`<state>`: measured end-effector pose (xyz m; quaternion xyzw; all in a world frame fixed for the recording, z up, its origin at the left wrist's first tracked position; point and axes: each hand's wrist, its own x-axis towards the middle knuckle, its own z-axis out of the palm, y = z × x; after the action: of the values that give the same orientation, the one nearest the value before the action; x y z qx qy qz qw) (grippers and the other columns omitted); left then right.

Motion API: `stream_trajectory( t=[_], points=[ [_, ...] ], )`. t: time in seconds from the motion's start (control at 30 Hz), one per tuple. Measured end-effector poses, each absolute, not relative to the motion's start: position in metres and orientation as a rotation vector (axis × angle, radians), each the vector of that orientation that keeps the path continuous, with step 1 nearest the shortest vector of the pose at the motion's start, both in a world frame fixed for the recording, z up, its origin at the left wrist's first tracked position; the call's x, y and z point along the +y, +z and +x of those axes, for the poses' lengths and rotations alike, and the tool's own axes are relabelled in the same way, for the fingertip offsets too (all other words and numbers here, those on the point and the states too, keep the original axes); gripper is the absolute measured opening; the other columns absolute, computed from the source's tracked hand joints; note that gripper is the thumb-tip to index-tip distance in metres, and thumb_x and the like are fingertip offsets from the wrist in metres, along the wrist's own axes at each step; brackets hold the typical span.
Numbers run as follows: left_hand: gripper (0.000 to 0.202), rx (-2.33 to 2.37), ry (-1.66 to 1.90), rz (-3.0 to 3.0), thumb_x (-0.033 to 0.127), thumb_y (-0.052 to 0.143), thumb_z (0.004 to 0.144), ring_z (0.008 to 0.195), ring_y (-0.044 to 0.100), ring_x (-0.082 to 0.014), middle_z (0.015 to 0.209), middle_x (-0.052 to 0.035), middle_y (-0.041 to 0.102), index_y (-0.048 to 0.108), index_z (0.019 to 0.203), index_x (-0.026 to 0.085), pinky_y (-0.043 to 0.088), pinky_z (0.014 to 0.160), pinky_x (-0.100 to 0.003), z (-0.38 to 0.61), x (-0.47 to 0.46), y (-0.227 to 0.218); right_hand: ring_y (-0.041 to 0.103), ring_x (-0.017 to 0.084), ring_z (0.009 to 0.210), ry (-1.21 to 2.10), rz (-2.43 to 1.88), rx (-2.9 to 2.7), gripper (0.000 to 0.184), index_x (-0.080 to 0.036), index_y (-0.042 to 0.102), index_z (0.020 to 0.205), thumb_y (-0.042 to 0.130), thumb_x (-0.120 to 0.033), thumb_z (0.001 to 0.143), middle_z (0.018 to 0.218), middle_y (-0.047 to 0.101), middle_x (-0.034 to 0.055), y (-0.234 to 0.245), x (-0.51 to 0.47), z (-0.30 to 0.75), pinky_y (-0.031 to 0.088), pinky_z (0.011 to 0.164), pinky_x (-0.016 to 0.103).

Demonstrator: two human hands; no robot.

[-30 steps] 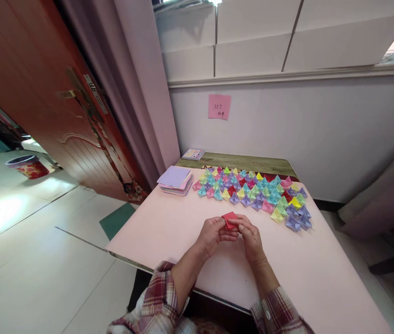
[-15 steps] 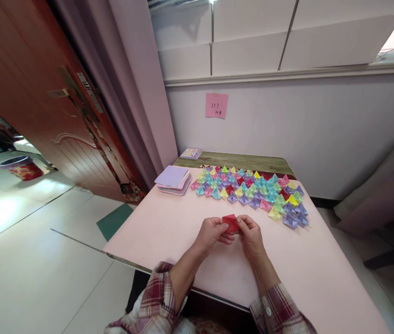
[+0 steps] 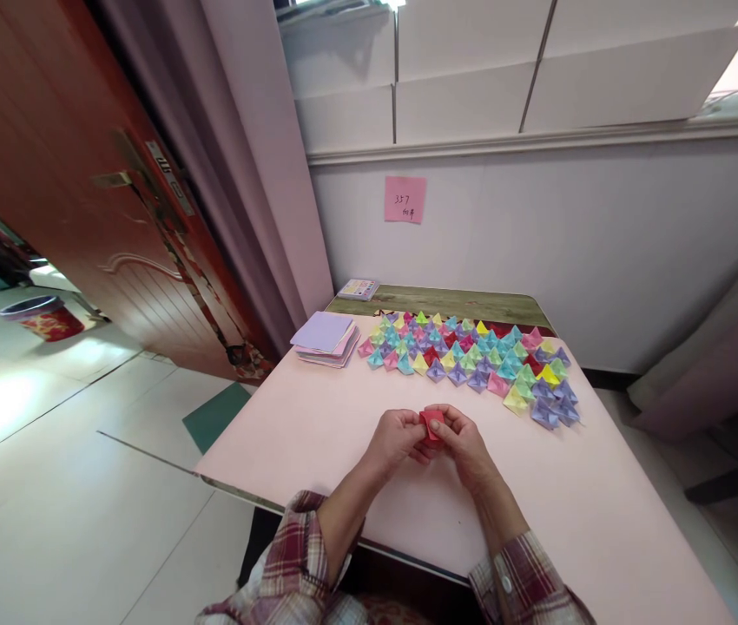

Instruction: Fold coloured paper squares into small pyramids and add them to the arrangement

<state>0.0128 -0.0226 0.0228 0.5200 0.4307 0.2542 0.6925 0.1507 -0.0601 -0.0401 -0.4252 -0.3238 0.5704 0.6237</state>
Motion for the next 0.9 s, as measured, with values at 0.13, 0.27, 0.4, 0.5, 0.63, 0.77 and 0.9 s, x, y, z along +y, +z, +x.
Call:
stream_trajectory(
  t=[0.13,0.27,0.4,0.5,0.63,0.77,0.9],
  points=[
    [0.023,0.932,0.568,1.153,0.033,0.071,0.067,0.052,0.066,-0.0174,0.058,-0.0044,0.066,0.063,0.070,0.012,0.054,0.053,-0.027,0.012,-0.023,0.020,0.060,0.014,0.068,1.346,-0.954,-0.727,0.038,-0.020,0.066,0.097,0.084,-0.036,0.067,0.084,0.068,0.0020,-0.038,-0.061,0.152,0.049,0.060,0.025],
    [0.030,0.797,0.563,1.115,0.038,0.074,0.067,0.059,0.068,-0.0183,0.063,-0.0059,0.067,0.062,0.073,0.011,0.056,0.059,-0.029,0.008,-0.023,0.021,0.060,0.014,0.066,1.339,-0.940,-0.690,0.039,-0.020,0.066,0.095,0.085,-0.036,0.065,0.084,0.067,0.0019,-0.038,-0.061,0.153,0.048,0.057,0.024],
    [0.034,0.727,0.552,1.116,0.042,0.073,0.071,0.065,0.069,-0.0194,0.071,-0.0093,0.070,0.064,0.080,0.010,0.057,0.064,-0.032,0.005,-0.023,0.023,0.061,0.013,0.064,1.326,-0.948,-0.683,0.040,-0.021,0.066,0.096,0.085,-0.037,0.065,0.083,0.068,0.0009,-0.038,-0.060,0.153,0.048,0.057,0.024],
    [0.036,0.754,0.541,1.165,0.039,0.077,0.067,0.065,0.069,-0.0194,0.072,-0.0104,0.071,0.064,0.083,0.010,0.056,0.063,-0.030,0.005,-0.022,0.021,0.061,0.014,0.066,1.311,-0.971,-0.708,0.044,-0.021,0.064,0.101,0.085,-0.036,0.065,0.083,0.068,0.0012,-0.038,-0.060,0.153,0.048,0.058,0.024],
    [0.028,0.846,0.495,1.238,0.034,0.076,0.066,0.060,0.068,-0.0177,0.067,-0.0074,0.070,0.065,0.079,0.011,0.055,0.059,-0.028,0.004,-0.019,0.014,0.062,0.015,0.069,1.291,-1.010,-0.776,0.048,-0.020,0.063,0.105,0.085,-0.036,0.066,0.081,0.069,0.0016,-0.037,-0.060,0.153,0.049,0.064,0.026],
    [0.017,0.923,0.423,1.357,0.028,0.069,0.069,0.054,0.066,-0.0160,0.059,-0.0038,0.067,0.063,0.073,0.013,0.053,0.055,-0.026,0.000,-0.015,0.010,0.062,0.016,0.066,1.288,-1.041,-0.859,0.036,-0.019,0.064,0.089,0.084,-0.039,0.067,0.076,0.068,0.0013,-0.035,-0.062,0.151,0.048,0.062,0.026],
    [0.010,0.928,0.348,1.475,0.024,0.063,0.071,0.052,0.065,-0.0155,0.061,-0.0038,0.068,0.063,0.071,0.014,0.051,0.051,-0.025,-0.004,-0.013,0.008,0.060,0.015,0.058,1.310,-1.069,-0.966,0.033,-0.019,0.064,0.078,0.082,-0.043,0.067,0.066,0.066,-0.0002,-0.036,-0.063,0.150,0.045,0.056,0.026]
  ],
)
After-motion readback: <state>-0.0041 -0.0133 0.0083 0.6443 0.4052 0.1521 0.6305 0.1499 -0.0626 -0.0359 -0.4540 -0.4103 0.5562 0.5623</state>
